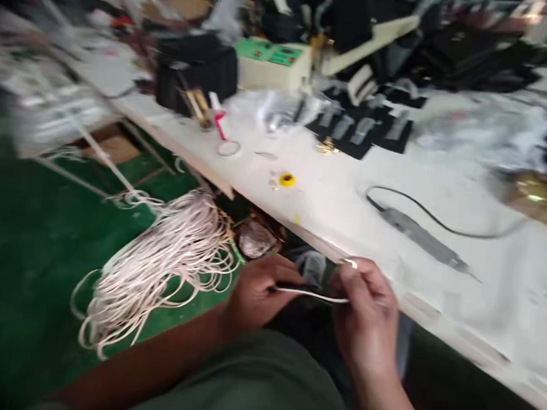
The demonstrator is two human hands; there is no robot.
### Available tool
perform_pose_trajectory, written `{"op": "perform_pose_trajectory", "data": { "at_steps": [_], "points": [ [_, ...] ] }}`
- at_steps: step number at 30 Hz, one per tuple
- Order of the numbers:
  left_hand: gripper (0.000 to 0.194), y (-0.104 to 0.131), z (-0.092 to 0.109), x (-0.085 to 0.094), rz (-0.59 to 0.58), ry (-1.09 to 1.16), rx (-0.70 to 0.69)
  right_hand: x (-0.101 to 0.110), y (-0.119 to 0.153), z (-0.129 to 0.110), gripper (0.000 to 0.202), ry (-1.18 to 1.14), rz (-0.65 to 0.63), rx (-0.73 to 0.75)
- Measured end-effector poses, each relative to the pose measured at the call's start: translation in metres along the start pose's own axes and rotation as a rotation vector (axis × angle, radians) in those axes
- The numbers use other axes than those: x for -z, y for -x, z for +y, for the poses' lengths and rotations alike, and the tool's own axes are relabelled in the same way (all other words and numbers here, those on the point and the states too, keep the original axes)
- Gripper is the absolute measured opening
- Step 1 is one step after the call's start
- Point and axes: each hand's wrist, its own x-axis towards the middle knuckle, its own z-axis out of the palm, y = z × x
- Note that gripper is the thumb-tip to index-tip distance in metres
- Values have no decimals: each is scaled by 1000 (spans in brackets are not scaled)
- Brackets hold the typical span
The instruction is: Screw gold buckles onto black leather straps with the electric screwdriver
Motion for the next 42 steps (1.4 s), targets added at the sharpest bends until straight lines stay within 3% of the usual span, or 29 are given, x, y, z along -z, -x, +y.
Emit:
{"op": "perform_pose_trajectory", "data": {
  "at_steps": [1,3,7,11,14,21,27,32,38,42],
  "points": [
    [29,-8,-4,-7,-14,74,-44,14,6,-3,25,-21,86,-4],
    [22,-20,-13,-18,-46,179,-114,34,12,-8,24,-42,130,-82],
    [8,-28,-20,-28,-100,282,-209,62,21,-23,20,103,3,-231],
    [13,-27,-17,-31,-177,285,-292,81,28,-38,25,219,-105,-311],
    [15,-28,-14,-34,-201,255,-329,90,29,-39,30,217,-117,-337],
    [17,-29,-13,-37,-195,163,-394,91,34,-24,24,171,-128,-288],
    [18,-23,-15,-45,-197,169,-369,89,35,-12,21,94,-9,-215],
    [21,-22,-18,-51,-168,175,-338,90,34,-13,18,149,-46,-210],
    [19,-25,-19,-49,-272,152,-367,92,33,-16,23,183,-66,-270],
    [19,-31,-16,-47,-271,130,-397,96,30,-19,22,181,-103,-270]
  ]
}}
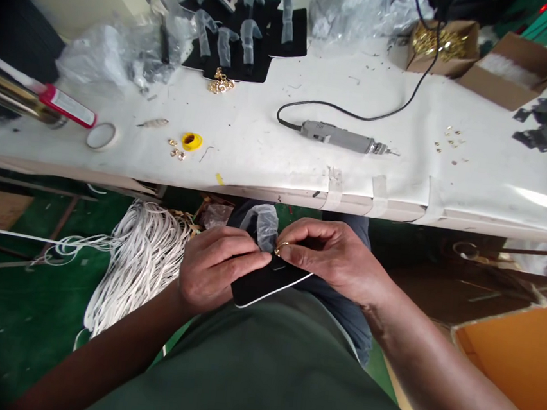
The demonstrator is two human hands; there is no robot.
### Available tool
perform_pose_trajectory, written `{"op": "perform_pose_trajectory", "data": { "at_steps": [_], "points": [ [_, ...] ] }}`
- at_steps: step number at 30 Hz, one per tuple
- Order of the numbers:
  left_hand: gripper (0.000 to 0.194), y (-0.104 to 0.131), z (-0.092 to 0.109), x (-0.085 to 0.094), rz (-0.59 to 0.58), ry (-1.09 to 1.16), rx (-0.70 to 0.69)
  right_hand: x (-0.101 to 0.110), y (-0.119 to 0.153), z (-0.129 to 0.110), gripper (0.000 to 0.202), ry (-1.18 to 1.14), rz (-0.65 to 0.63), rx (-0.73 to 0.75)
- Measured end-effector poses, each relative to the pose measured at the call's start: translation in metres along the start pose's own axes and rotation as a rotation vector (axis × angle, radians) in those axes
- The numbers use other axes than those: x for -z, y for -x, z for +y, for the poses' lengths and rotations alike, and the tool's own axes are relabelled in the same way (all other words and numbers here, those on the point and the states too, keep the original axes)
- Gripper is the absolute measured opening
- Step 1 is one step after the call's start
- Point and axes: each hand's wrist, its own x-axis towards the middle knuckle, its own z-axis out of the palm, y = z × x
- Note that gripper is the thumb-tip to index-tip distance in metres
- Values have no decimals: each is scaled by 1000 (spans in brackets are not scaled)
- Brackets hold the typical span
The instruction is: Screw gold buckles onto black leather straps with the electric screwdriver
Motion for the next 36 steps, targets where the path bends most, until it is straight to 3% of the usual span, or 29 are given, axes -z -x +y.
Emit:
{"op": "perform_pose_trajectory", "data": {
  "at_steps": [9,20,26,32,36],
  "points": [
    [19,-11,1,8,-18,-36,-38,3,-1,-2,20,2,-39,34],
    [13,-11,5,3,-73,-23,5,9,1,-4,21,160,-74,176],
    [17,-7,5,-4,-69,-2,34,15,2,-3,11,252,-138,243],
    [17,-3,4,-13,-26,17,75,13,3,0,12,342,-69,260],
    [19,-5,1,-15,0,14,71,11,3,6,26,272,57,172]
  ]
}}
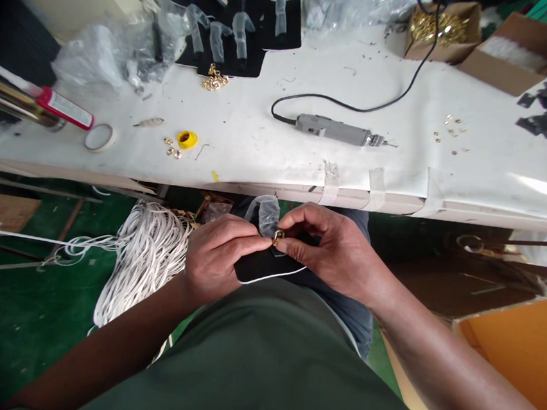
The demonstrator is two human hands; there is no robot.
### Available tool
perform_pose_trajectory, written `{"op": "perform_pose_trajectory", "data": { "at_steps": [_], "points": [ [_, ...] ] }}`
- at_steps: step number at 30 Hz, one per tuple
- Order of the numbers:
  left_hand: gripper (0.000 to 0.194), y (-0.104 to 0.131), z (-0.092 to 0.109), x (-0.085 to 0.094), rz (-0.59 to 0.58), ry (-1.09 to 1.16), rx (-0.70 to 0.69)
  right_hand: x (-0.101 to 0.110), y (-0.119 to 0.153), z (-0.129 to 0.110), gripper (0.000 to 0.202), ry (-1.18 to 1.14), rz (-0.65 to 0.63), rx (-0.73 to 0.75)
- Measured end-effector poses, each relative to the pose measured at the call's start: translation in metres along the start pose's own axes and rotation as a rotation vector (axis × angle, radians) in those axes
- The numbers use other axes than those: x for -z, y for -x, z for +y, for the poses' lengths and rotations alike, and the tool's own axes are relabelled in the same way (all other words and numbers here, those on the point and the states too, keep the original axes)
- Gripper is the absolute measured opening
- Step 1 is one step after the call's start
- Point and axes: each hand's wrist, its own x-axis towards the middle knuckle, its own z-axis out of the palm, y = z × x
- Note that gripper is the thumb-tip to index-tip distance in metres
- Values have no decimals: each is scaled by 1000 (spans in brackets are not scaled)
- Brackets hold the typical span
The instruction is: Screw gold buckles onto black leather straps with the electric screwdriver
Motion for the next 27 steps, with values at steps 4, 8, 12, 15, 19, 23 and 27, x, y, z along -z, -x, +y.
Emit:
{"op": "perform_pose_trajectory", "data": {
  "at_steps": [4,8,12,15,19,23,27],
  "points": [
    [21,-2,-2,0,3,8,2,-4,0,3,34,-19,87,20],
    [23,-3,-2,1,6,4,24,-8,-2,1,9,56,89,209],
    [25,-2,-2,0,17,16,37,-9,-2,-3,4,80,68,249],
    [25,0,-2,-1,35,24,59,-5,1,-7,9,84,47,233],
    [24,1,0,-1,47,22,105,3,5,-8,31,128,-66,266],
    [28,1,3,0,89,71,114,2,6,-1,47,133,-84,320],
    [30,0,6,-1,100,127,76,-4,5,2,28,126,5,398]
  ]
}}
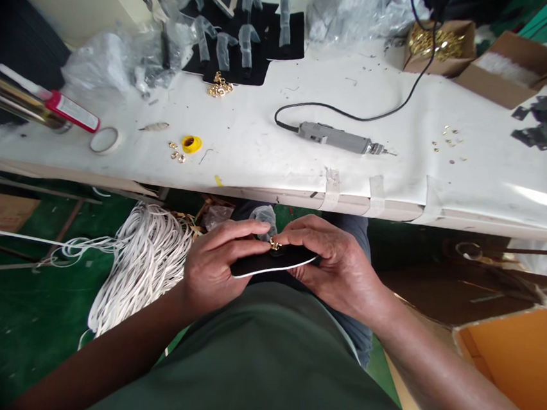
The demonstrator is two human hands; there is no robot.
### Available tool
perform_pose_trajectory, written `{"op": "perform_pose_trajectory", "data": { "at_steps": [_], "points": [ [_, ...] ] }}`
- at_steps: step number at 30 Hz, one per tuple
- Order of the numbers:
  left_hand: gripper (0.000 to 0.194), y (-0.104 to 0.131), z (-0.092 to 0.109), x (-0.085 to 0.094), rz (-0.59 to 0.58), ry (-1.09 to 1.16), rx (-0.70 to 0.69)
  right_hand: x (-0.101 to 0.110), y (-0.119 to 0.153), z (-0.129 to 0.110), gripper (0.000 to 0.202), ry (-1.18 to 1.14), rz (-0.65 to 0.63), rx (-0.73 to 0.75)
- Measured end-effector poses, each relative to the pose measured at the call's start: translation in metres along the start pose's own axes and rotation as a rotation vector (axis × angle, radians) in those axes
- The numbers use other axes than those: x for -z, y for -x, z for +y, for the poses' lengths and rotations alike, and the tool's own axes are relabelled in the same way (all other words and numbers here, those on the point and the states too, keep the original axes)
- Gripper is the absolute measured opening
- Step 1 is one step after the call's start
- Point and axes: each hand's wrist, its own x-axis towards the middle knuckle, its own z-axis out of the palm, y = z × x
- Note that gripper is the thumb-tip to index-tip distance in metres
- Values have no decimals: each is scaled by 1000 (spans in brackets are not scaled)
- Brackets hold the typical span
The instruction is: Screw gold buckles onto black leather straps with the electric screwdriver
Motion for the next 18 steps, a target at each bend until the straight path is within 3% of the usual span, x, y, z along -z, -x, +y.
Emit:
{"op": "perform_pose_trajectory", "data": {
  "at_steps": [4,12,18],
  "points": [
    [33,0,0,1,-45,24,3,-2,0,1,28,5,2,40],
    [23,-10,-10,-2,-86,47,58,1,-8,9,21,14,-50,-78],
    [12,-31,-22,-6,-118,48,273,19,-38,3,23,103,-177,-195]
  ]
}}
